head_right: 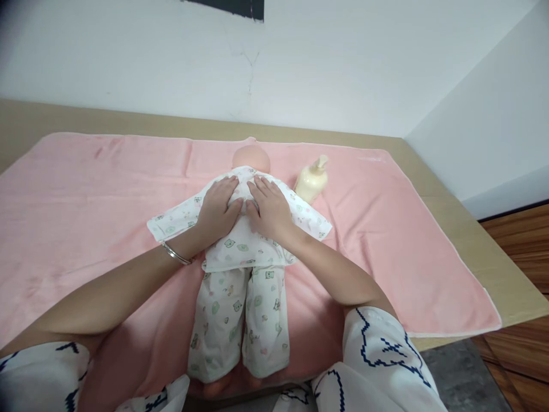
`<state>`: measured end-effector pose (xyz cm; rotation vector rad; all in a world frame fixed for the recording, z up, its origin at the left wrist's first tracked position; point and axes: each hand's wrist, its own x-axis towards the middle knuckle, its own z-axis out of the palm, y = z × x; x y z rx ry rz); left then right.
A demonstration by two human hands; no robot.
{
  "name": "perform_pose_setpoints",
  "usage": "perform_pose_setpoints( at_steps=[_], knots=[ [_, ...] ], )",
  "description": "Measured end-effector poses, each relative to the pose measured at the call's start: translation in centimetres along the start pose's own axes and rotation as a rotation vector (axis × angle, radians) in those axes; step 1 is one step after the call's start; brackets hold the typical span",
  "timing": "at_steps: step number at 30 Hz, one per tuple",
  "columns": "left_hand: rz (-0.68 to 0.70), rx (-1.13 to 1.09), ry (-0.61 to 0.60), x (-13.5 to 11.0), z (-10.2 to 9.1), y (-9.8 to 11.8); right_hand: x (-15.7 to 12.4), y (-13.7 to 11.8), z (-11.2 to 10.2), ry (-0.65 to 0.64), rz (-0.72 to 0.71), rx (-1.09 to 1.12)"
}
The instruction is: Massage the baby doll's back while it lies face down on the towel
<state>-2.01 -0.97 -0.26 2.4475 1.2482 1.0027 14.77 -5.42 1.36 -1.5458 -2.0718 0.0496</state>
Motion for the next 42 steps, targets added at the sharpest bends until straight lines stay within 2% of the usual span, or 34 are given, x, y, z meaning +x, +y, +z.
perform_pose_setpoints(
  at_steps=[16, 20, 25, 28, 32, 35, 37, 42],
  knots=[
    [0.02, 0.011, -0.001, 0.1, 0.0, -0.1, 0.0, -0.2, -0.1, -0.028, 0.017, 0.0],
    [0.03, 0.007, -0.006, -0.4, -0.1, 0.2, 0.5, 0.2, -0.5, -0.093, 0.03, -0.009],
    [0.041, -0.016, -0.004, -1.3, -0.3, 1.0, 1.4, 0.7, -1.3, -0.17, 0.131, -0.027],
    [0.025, -0.02, -0.022, -0.8, -0.4, 0.7, 0.8, -0.3, -1.3, -0.161, 0.141, -0.104],
    [-0.03, -0.029, -0.061, 0.6, -0.3, -0.2, -0.9, -3.0, -1.4, -0.134, 0.134, -0.216],
    [-0.027, 0.004, -0.068, 0.8, -0.3, 0.1, -1.6, -4.0, -1.6, -0.141, 0.111, -0.246],
    [-0.025, 0.037, -0.066, 0.4, -0.4, 0.9, -1.3, -3.6, -1.7, -0.155, 0.08, -0.235],
    [0.023, 0.039, -0.072, -1.3, -1.1, 2.9, 0.8, -0.6, -1.7, -0.155, 0.053, -0.137]
  ],
)
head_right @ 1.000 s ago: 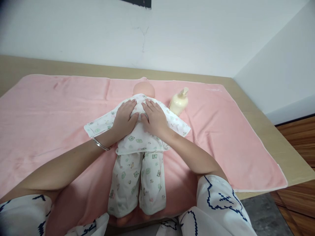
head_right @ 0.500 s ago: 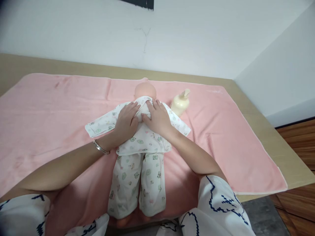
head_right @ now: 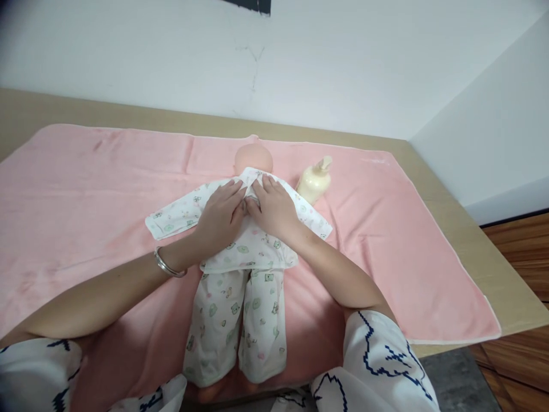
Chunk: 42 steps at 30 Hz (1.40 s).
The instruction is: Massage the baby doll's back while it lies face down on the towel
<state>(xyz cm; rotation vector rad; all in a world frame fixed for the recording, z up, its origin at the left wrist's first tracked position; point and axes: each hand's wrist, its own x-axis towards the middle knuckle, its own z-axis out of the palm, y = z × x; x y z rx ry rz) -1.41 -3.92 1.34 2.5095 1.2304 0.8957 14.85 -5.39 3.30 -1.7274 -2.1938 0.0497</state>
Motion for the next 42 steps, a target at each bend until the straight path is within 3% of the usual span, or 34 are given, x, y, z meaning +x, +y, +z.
perform_pose_setpoints(
  at_steps=[3, 11, 16, 20, 28, 36, 42],
  knots=[
    [0.023, -0.006, 0.02, -0.1, -0.3, 0.1, 0.3, 0.2, 0.2, 0.027, 0.008, 0.018],
    [0.013, 0.007, -0.037, 2.4, -0.4, -2.4, -2.4, -2.7, 0.2, 0.06, -0.007, -0.025],
    [-0.012, 0.075, -0.035, 0.7, -0.3, -0.6, -0.9, -0.9, 0.2, 0.067, -0.001, 0.014],
    [0.044, 0.09, -0.008, -0.4, -0.3, 0.6, 0.0, 0.3, 0.5, 0.068, 0.012, 0.026],
    [0.016, 0.011, -0.015, 2.2, -0.8, -1.5, -2.3, -2.2, 0.4, 0.065, -0.003, -0.034],
    [0.0, -0.052, 0.076, 1.5, 0.7, -2.5, -0.4, 0.2, 0.8, 0.059, 0.006, 0.105],
    [0.002, -0.069, 0.08, 1.5, 0.6, -2.7, -0.5, 0.3, 1.2, 0.066, 0.006, 0.099]
  ],
)
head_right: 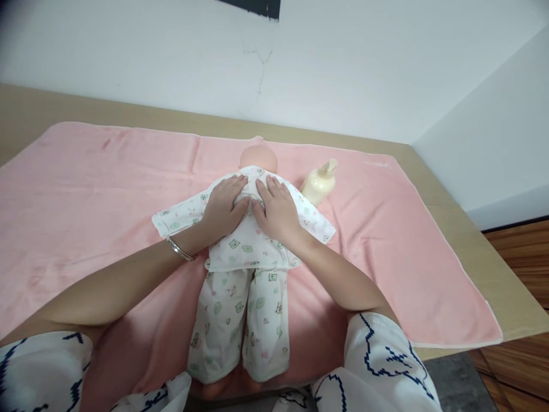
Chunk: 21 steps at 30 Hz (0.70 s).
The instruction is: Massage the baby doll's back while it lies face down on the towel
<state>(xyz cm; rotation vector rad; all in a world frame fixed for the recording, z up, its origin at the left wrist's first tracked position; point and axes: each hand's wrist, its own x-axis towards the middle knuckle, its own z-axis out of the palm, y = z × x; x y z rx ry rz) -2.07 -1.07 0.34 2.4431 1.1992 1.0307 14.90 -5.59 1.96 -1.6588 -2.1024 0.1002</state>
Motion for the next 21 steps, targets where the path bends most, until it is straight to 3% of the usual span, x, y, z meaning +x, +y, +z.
perform_pose_setpoints(
  at_steps=[21],
  knots=[
    [-0.016, 0.011, -0.003, 0.05, 0.22, -0.3, 0.11, 0.03, -0.05, 0.007, -0.005, -0.002]
  ],
)
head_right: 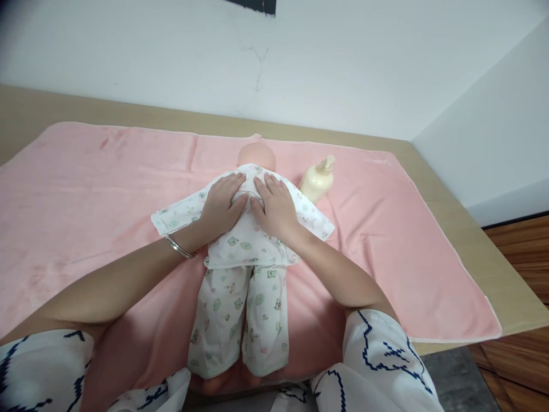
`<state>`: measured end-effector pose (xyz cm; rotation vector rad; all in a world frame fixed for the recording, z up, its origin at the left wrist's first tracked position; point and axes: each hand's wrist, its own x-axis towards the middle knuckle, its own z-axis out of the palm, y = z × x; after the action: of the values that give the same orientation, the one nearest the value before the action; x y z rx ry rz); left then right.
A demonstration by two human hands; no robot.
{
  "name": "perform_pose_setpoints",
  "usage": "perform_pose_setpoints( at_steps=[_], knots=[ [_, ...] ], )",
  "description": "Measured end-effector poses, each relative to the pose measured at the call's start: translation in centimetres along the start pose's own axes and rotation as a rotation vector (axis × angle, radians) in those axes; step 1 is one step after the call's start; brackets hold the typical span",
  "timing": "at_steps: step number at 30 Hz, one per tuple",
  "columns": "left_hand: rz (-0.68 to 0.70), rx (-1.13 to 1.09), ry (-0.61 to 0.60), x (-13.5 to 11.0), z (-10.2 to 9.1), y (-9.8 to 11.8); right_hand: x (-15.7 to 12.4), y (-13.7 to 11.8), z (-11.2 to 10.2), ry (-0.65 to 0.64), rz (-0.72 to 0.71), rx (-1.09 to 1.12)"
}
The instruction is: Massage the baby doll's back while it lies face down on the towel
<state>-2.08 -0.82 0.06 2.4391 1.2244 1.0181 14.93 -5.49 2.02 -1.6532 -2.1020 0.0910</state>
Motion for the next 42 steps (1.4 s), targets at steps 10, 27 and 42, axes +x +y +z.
perform_pose_setpoints(
  at_steps=[10, 27, 42],
  knots=[
    [0.026, -0.005, 0.015, 0.0, 0.0, 0.0, 0.0, 0.0, 0.1, 0.004, -0.005, -0.002],
    [0.051, -0.097, 0.076, -0.6, 0.5, -0.8, -1.0, -1.1, -0.3, -0.001, -0.123, 0.012],
    [0.06, -0.06, 0.077, -0.5, 0.5, -0.8, -1.2, -1.1, -1.2, 0.144, -0.095, 0.012]
  ],
)
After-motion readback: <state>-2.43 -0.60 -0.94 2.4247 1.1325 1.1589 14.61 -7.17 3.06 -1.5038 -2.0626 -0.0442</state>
